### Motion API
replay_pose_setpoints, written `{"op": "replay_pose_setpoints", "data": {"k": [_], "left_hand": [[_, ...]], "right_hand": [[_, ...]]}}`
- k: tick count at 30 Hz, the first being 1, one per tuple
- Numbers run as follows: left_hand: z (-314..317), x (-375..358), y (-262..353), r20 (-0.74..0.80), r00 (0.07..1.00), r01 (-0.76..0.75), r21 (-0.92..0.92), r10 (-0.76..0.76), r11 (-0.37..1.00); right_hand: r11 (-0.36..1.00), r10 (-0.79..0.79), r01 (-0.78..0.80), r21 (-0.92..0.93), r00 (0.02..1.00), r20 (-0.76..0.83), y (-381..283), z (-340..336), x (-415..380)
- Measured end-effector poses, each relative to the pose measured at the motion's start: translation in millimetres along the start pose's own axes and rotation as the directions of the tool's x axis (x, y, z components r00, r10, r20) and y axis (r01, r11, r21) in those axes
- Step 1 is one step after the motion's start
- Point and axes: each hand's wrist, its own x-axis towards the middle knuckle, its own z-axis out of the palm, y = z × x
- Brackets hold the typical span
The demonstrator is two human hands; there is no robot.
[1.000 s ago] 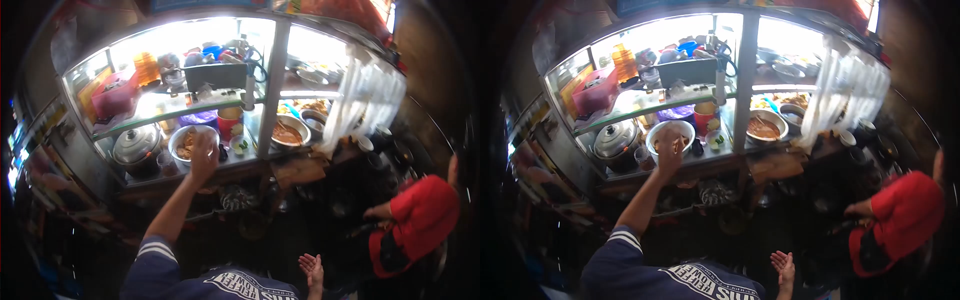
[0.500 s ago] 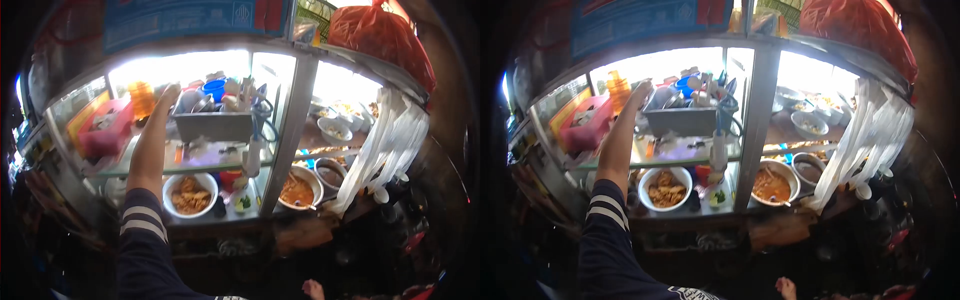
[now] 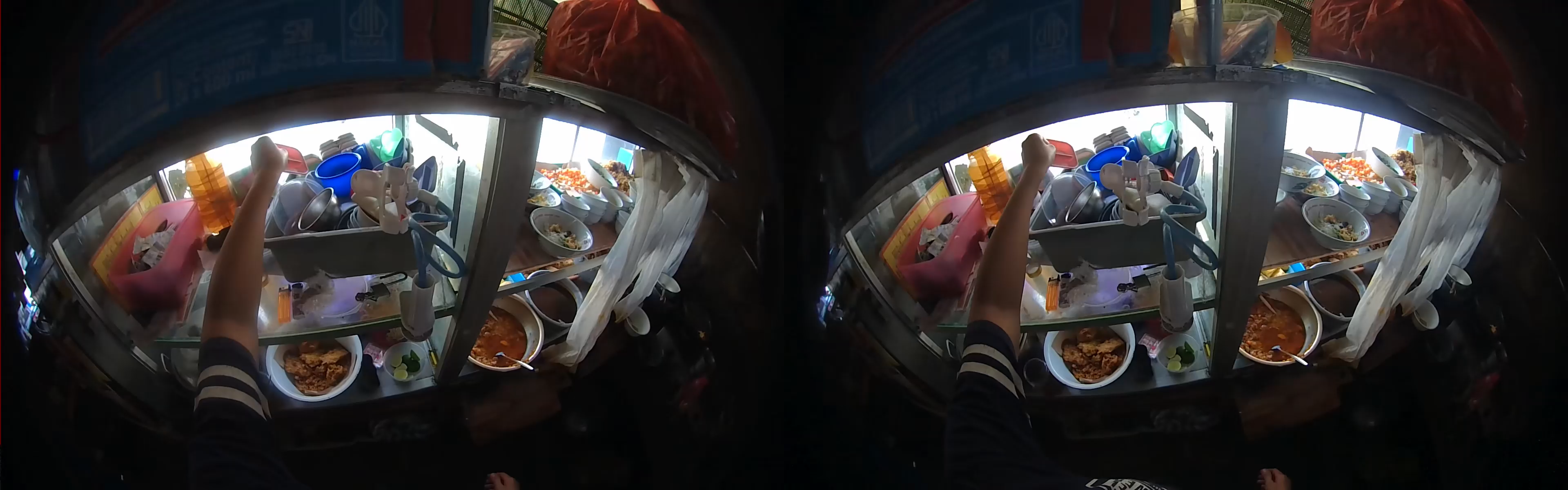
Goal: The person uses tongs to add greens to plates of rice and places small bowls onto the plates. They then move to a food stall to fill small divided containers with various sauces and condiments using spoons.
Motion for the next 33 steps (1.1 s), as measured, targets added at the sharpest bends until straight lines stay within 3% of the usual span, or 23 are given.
{"op": "replay_pose_setpoints", "data": {"k": [1,2,3,5,6,7,8,9,11,12,14,17,20,24,26,27,29,30,31,32,33], "left_hand": [[-6,0,9,-0.156,0.984,-0.105,-0.126,0.085,0.986],[-5,2,20,-0.389,0.892,-0.309,-0.155,0.230,0.938],[-9,1,34,-0.532,0.746,-0.502,-0.053,0.401,0.863],[-14,0,63,-0.328,0.834,-0.549,-0.427,0.443,0.718],[10,10,65,-0.336,0.828,-0.559,-0.430,0.449,0.709],[35,15,69,-0.051,0.906,-0.330,-0.708,0.421,0.624],[54,21,72,0.246,0.865,-0.015,-0.859,0.438,0.512],[52,16,90,0.242,0.861,-0.023,-0.860,0.447,0.509],[57,-13,138,0.491,0.774,-0.008,-0.625,0.401,0.781],[24,-28,159,0.538,0.645,-0.038,-0.687,0.543,0.725],[3,-44,177,0.540,0.415,0.068,-0.821,0.732,0.567],[10,-56,190,0.485,0.328,0.083,-0.870,0.811,0.486],[4,-59,196,0.469,0.176,0.159,-0.881,0.865,0.445],[10,-61,194,0.450,0.182,0.028,-0.891,0.874,0.453],[17,-64,192,0.424,0.338,-0.088,-0.874,0.840,0.477],[19,-60,190,0.427,0.338,-0.085,-0.874,0.839,0.479],[19,-52,185,0.359,0.426,-0.216,-0.851,0.830,0.479],[2,-53,185,0.383,0.492,-0.197,-0.826,0.782,0.528],[15,-42,175,0.275,0.535,-0.208,-0.874,0.799,0.440],[46,-22,160,0.110,0.596,-0.355,-0.852,0.795,0.384],[51,-15,153,0.107,0.594,-0.357,-0.853,0.797,0.381]], "right_hand": [[1.000,-0.001,0.001,0.011,1.000,-0.002,-13,-1,0],[0.985,-0.104,0.102,-0.137,0.994,-0.010,-30,-1,-2],[0.938,-0.210,0.199,-0.283,0.978,-0.008,-40,-1,-1],[0.937,-0.240,0.224,-0.266,0.970,-0.028,-41,3,6],[0.930,-0.266,0.247,-0.271,0.964,-0.033,-46,3,6],[0.923,-0.288,0.268,-0.277,0.957,-0.034,-50,3,4],[0.925,-0.288,0.267,-0.269,0.957,-0.040,-54,4,0],[0.925,-0.284,0.264,-0.273,0.958,-0.035,-58,5,-4],[0.924,-0.281,0.262,-0.277,0.959,-0.029,-58,4,-4],[0.928,-0.260,0.241,-0.285,0.965,-0.029,-49,4,-6],[0.938,-0.196,0.180,-0.295,0.980,-0.025,-45,2,-11],[0.933,-0.230,0.203,-0.297,0.972,-0.056,-39,2,-15],[0.932,-0.241,0.205,-0.297,0.967,-0.087,-38,2,-15],[0.947,-0.208,0.182,-0.266,0.976,-0.072,-42,5,-11],[0.931,-0.249,0.221,-0.290,0.966,-0.064,-48,6,-9],[0.931,-0.247,0.219,-0.291,0.967,-0.062,-53,6,-10],[0.929,-0.265,0.239,-0.283,0.962,-0.059,-67,4,-12],[0.930,-0.260,0.234,-0.284,0.964,-0.057,-72,2,-13],[0.923,-0.302,0.272,-0.272,0.951,-0.071,-77,1,-14],[0.913,-0.346,0.313,-0.261,0.934,-0.089,-82,-1,-13],[0.914,-0.346,0.313,-0.259,0.934,-0.092,-87,-3,-13]]}}
